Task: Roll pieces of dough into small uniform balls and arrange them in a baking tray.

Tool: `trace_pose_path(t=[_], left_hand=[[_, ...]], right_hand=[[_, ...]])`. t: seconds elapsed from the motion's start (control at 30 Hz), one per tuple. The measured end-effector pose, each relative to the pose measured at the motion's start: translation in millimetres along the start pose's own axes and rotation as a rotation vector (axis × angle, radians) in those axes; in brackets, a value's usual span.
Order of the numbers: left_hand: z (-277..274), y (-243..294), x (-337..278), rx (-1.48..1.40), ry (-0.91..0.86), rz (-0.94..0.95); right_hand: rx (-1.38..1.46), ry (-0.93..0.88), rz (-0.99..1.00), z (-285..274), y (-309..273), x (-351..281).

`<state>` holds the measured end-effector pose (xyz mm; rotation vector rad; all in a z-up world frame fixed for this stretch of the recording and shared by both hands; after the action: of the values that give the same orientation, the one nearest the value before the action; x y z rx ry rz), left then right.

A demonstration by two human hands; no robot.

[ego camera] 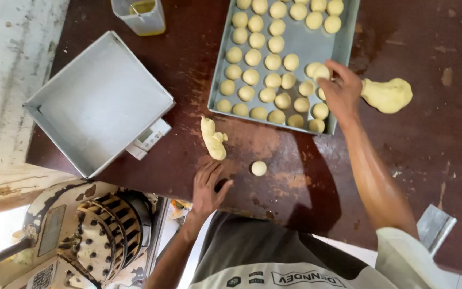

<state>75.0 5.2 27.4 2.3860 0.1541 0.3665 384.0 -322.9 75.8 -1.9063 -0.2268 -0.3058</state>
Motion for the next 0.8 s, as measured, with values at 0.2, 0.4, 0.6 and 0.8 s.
trace_pose_path(t=[0.2,0.4,0.6,0.8], left_hand=[[-20,4,7,0.098,0.036,-0.1],[-15,-6,9,0.117,0.027,-0.143],[-9,-12,7,0.135,-0.004,-0.149],[-2,-26,-4,0.148,0.13,-0.091]], right_hand=[[-0.334,-0.21,-0.081,80,42,102],[-0.46,-0.359,-0.007,117,80,116],[-0.714,-0.558,-0.037,124,63,104],[-0.035,-0.666,-0.166,106,-94,-41]])
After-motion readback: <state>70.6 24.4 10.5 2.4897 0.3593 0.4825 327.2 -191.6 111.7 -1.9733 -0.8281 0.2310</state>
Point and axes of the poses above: each hand's wrist, its own x-axis towards the middle knuckle, its own z-axis out of the palm, y = z × x, the point moved 8 cm from there along x, towards the middle knuckle, and after that the axes turned 11 degrees about -z, right-handed, at the moved point
